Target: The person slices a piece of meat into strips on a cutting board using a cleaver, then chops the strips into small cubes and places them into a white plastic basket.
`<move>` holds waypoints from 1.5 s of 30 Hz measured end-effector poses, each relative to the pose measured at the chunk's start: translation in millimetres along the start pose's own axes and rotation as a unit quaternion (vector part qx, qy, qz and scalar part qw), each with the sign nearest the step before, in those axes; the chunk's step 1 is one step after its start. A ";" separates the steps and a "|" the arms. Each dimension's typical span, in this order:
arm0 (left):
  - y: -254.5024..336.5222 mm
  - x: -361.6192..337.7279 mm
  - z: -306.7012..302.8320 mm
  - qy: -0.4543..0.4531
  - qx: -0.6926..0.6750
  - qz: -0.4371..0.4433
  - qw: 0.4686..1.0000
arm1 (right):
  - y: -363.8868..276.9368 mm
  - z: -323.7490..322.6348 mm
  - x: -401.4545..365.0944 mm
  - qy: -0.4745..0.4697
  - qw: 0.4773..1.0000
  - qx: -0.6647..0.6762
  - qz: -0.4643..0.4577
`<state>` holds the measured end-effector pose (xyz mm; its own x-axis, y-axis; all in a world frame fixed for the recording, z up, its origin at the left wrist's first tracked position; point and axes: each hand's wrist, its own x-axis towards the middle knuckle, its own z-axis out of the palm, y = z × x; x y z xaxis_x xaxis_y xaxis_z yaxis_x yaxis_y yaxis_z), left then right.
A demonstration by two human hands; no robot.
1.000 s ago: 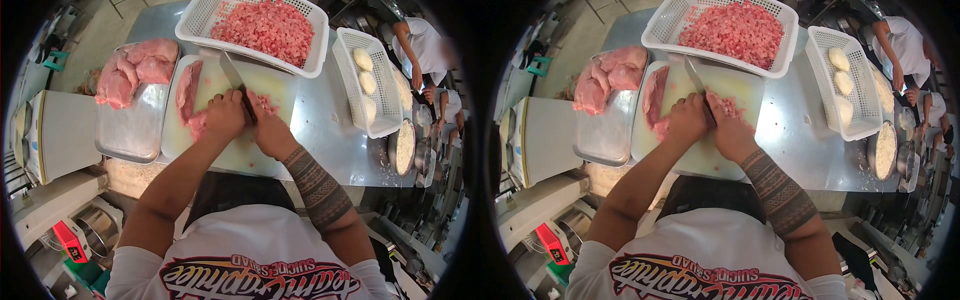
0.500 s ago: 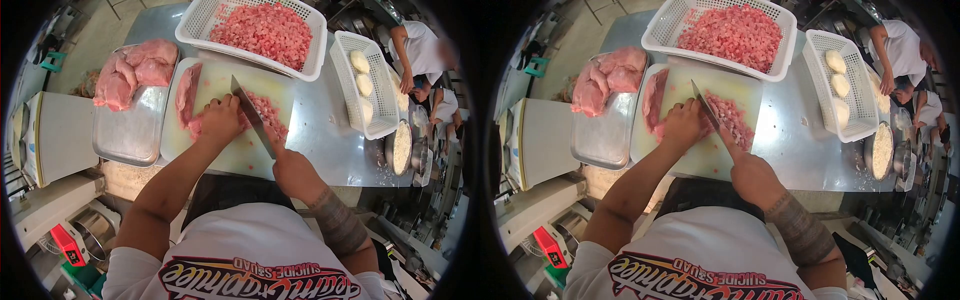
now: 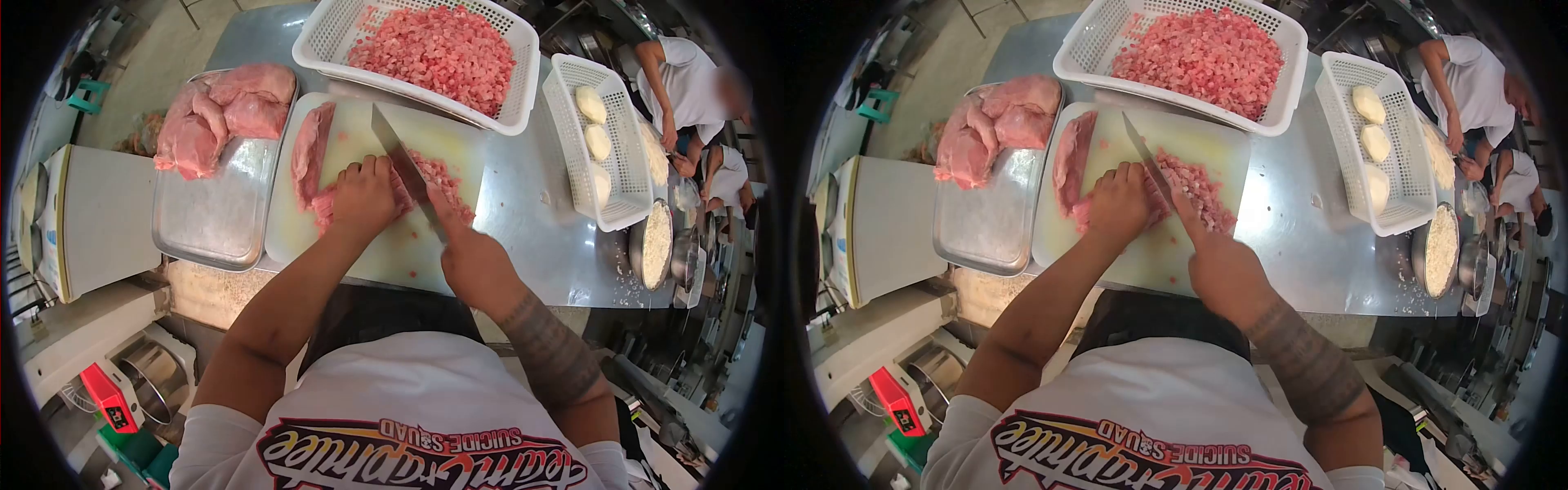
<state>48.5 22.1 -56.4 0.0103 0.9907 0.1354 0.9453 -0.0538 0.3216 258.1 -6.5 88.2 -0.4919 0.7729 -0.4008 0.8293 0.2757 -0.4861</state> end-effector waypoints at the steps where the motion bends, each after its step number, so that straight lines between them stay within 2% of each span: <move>1: -0.6 0.0 0.7 0.005 -0.004 0.002 1.000 | -7.4 -9.4 -12.5 -0.028 1.000 -0.006 0.011; 5: 1.6 1.0 0.5 0.006 0.007 0.001 1.000 | -11.2 -5.0 0.3 -0.072 0.995 0.057 0.039; 8: 4.5 1.1 -0.6 0.010 0.019 -0.009 1.000 | 5.0 40.8 45.8 0.030 0.993 0.105 -0.047; 11: -1.5 -0.5 10.3 0.017 0.018 -0.016 1.000 | -3.7 39.6 71.3 -0.012 0.998 0.065 -0.011; 12: 0.9 1.0 2.8 0.004 0.021 -0.013 1.000 | -0.4 40.8 71.8 0.003 0.998 0.062 -0.011; 14: 4.8 1.0 -11.1 -0.022 0.024 -0.012 0.999 | 10.4 42.5 69.2 0.028 0.998 0.053 -0.011; 17: 0.8 -4.2 -23.0 0.000 0.033 -0.006 0.999 | 18.3 37.0 37.5 0.036 0.998 0.044 0.004; 20: -0.9 -10.7 -21.1 -0.006 -0.016 -0.007 1.000 | 15.9 36.1 15.0 0.014 0.999 0.024 0.032; 23: -2.3 -8.0 -14.3 -0.035 0.032 -0.004 0.999 | 6.6 24.3 -13.8 0.001 1.000 -0.009 0.018; 26: -9.8 -9.7 -4.5 -0.009 0.028 0.018 0.999 | -8.5 1.5 -36.5 -0.048 0.999 0.015 0.021; 29: -11.7 -8.4 1.6 -0.011 0.030 0.017 0.999 | -8.2 4.1 -22.7 -0.075 0.996 0.049 0.030; 33: -5.3 -7.9 -14.5 -0.019 -0.002 0.008 1.000 | 2.5 55.9 35.8 0.049 0.996 0.055 -0.053; 35: -9.4 -7.5 -3.5 -0.005 -0.001 0.005 1.000 | 3.5 63.7 59.7 0.062 0.995 0.059 -0.060; 37: -8.1 -8.4 -9.0 -0.003 -0.012 0.002 1.000 | 2.9 55.9 65.6 0.036 0.997 0.060 -0.035; 45: -11.5 -10.5 3.3 0.020 0.009 0.000 1.000 | -17.0 2.4 -24.4 -0.023 0.998 0.065 -0.009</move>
<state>38.6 12.7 -64.6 -0.0021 0.9850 0.1726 0.9513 -0.0512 0.3040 255.4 -31.4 104.4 -0.5205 0.7405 -0.4251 0.7804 0.2105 -0.5888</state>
